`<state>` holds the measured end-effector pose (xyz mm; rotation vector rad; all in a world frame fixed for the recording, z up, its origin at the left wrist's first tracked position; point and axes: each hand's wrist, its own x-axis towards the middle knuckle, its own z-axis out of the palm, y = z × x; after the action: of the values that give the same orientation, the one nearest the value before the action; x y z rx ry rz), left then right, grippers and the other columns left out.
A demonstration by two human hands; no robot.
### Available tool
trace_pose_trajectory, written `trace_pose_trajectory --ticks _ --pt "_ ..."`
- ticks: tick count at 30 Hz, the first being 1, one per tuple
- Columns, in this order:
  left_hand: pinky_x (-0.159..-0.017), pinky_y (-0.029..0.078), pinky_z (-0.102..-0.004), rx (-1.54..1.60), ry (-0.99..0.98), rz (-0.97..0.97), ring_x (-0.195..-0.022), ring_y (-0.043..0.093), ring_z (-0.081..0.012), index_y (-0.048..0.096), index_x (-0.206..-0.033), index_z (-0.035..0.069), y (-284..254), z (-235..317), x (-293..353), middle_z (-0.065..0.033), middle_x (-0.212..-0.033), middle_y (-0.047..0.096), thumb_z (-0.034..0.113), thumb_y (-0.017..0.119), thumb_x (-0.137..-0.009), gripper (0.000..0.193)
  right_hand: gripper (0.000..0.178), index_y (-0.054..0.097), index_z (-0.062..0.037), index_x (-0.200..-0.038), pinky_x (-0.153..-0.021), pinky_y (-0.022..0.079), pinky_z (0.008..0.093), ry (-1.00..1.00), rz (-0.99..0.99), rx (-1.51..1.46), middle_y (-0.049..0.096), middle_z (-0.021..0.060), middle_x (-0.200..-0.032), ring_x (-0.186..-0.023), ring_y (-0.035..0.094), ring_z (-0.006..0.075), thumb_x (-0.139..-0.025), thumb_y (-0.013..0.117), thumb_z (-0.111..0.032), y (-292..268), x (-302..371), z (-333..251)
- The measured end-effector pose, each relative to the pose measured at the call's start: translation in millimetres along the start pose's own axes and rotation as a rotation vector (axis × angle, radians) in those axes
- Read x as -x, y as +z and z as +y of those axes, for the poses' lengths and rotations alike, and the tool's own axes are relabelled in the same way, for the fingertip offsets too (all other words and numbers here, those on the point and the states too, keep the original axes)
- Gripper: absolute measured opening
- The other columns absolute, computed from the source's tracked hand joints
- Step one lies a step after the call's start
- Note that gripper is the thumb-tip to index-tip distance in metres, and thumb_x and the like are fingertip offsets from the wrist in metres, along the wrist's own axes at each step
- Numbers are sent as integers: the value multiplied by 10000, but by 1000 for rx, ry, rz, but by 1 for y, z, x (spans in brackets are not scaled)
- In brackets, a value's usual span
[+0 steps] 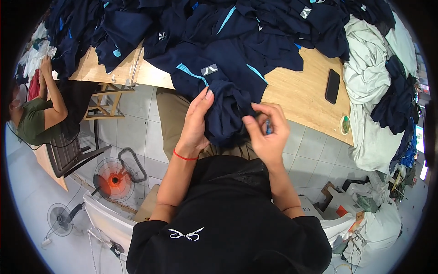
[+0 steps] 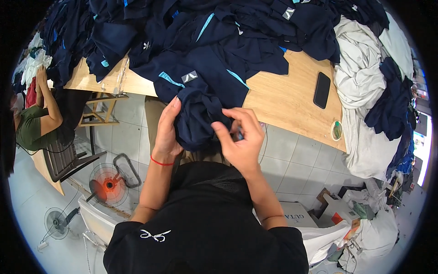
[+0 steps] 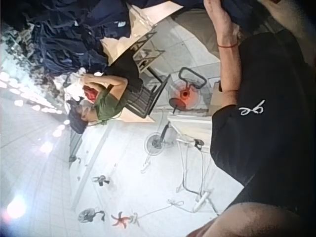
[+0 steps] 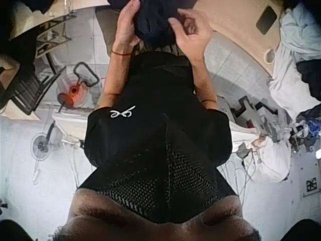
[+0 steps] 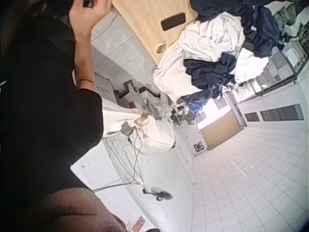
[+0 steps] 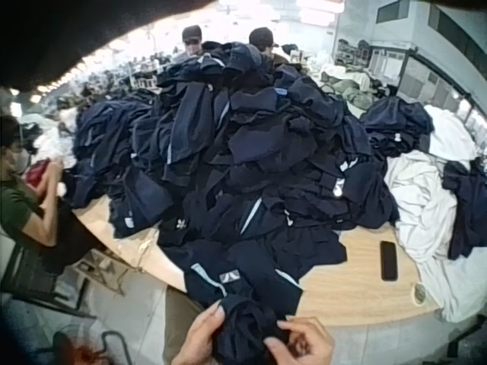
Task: Trimming excess threads from navy blue garments using a pair of thread snips.
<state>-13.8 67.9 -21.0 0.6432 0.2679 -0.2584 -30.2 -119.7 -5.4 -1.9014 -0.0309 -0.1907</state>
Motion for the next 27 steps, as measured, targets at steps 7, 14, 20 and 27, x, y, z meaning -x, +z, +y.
trace_pose_trajectory --ticks 7,14,20,27 --pt "-1047 557 -341 -39 94 -73 -1197 673 -187 506 -1453 -13 5 -1 12 -117 -1318 664 219 617 -1081 452 318 710 29 -1064 -743 522 290 11 49 29 693 101 -1056 -807 646 167 -795 880 21 19 10 7" --pt "-1023 545 -307 -261 128 -111 -1140 662 -142 496 -1382 13 6 6 11 -80 -1247 658 38 799 -923 551 208 685 23 -995 -739 503 276 -33 -1 -5 666 105 -1004 -826 632 166 -840 817 68 20 8 14" --pt "-916 536 -251 -352 166 21 -1001 624 -76 524 -1252 44 7 8 8 -28 -1111 642 67 777 -975 376 63 631 4 -956 -565 391 211 501 -171 -789 700 117 -1061 -715 576 69 -975 684 -24 -11 0 9" --pt "-861 496 -225 -462 191 24 -975 558 -43 535 -1226 65 6 13 7 10 -1076 596 145 696 -1064 242 143 666 -19 -1010 -663 454 216 204 -198 -358 690 57 -1002 -802 601 77 -929 784 -23 4 -4 4"
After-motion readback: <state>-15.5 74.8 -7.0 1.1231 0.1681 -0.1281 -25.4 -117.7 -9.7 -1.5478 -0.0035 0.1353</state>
